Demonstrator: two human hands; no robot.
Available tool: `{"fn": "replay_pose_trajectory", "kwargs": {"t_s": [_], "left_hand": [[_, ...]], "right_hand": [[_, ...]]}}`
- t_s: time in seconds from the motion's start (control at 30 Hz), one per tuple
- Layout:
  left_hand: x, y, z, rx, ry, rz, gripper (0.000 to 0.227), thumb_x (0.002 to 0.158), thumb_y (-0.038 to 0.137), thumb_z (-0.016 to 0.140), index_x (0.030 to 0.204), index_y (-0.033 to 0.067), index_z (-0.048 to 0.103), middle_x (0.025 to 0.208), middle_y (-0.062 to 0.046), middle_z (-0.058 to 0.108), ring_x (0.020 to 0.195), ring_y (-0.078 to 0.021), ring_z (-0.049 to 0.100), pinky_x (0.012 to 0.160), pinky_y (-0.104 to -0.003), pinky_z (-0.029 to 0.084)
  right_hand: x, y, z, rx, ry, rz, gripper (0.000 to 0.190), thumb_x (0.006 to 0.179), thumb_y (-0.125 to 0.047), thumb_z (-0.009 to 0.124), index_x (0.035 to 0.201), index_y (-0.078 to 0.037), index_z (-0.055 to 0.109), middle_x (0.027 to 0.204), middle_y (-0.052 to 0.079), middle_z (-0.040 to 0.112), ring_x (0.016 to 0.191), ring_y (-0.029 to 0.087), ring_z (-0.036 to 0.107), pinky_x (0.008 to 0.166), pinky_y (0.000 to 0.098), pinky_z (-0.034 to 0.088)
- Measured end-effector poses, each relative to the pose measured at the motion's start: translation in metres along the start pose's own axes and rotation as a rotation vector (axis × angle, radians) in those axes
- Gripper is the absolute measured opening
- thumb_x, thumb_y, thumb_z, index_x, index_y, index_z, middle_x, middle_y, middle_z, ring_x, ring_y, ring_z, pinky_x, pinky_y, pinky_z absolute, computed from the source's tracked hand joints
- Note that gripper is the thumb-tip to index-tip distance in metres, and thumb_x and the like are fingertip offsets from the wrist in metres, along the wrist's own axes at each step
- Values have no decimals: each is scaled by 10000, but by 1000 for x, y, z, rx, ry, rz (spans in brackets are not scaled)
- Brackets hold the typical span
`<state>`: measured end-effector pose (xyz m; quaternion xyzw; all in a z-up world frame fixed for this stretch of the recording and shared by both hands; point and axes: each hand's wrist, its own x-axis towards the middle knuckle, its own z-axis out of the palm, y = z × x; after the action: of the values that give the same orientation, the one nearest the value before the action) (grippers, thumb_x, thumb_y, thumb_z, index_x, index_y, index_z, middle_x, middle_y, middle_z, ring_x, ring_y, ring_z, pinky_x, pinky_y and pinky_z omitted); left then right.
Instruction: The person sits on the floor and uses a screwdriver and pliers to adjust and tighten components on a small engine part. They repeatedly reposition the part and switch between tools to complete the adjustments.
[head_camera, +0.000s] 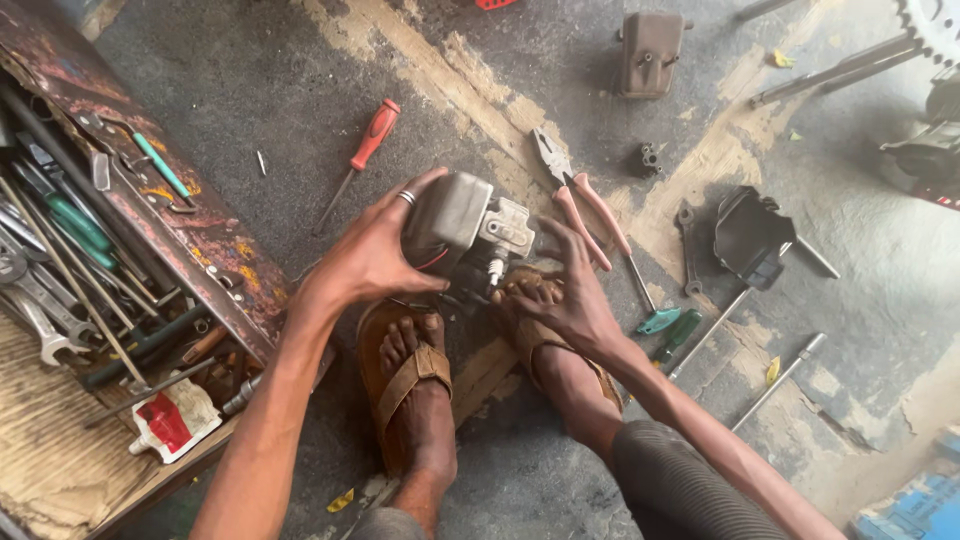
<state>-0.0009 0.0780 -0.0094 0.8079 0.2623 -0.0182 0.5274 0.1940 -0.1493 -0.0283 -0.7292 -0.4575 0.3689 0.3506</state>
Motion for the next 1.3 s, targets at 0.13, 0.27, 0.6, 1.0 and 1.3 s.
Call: {"fn": "replay_pose_trajectory", "kwargs": {"t_s": [0.13, 0.27, 0.6, 1.0, 1.3], "left_hand": [[11, 21, -4, -2, -22, -149, 1353, 493, 322, 990, 1594, 133, 226, 1547, -203, 448, 1344, -374, 545, 1118, -554, 459], [19, 37, 1, 74, -5, -216, 1307, 589, 389, 945, 1610, 84, 187, 1559, -231, 423, 1314, -391, 566, 1096, -568, 468], [41, 47, 1, 126, 74, -306, 1245, 511, 471, 947, 1512, 24, 356, 1389, -252, 584, 1273, -375, 610, 1084, -469, 484], [51, 31, 2, 130, -40, -581, 1023, 590, 701, 799, 1350, 48, 596, 1185, -251, 728, 1069, -366, 746, 1005, -543, 556], [19, -19, -8, -97, -122, -442, 1167, 574, 704, 774, 1486, 45, 464, 1419, -289, 569, 1322, -403, 568, 1084, -667, 420]], "right_hand": [[29, 2, 10, -76, -27, 129, 1118, 729, -224, 910, 1542, -22, 169, 1529, 254, 334, 1281, 368, 572, 1096, 482, 431], [46, 8, 9, 198, 2, 36, 965, 773, -130, 880, 1535, -32, 296, 1467, 230, 499, 1356, 358, 563, 1145, 441, 503], [62, 17, -5, 373, -31, 138, 816, 823, -75, 828, 1472, -29, 334, 1432, 243, 536, 1326, 356, 560, 1131, 481, 476], [71, 28, 2, 404, -95, 213, 680, 924, -104, 640, 1540, -69, 353, 1452, 238, 559, 1318, 346, 601, 1135, 497, 486], [65, 12, 9, 112, -178, 132, 528, 1018, -302, 537, 1480, -61, 451, 1496, 180, 528, 1227, 329, 645, 1072, 508, 509]]}}
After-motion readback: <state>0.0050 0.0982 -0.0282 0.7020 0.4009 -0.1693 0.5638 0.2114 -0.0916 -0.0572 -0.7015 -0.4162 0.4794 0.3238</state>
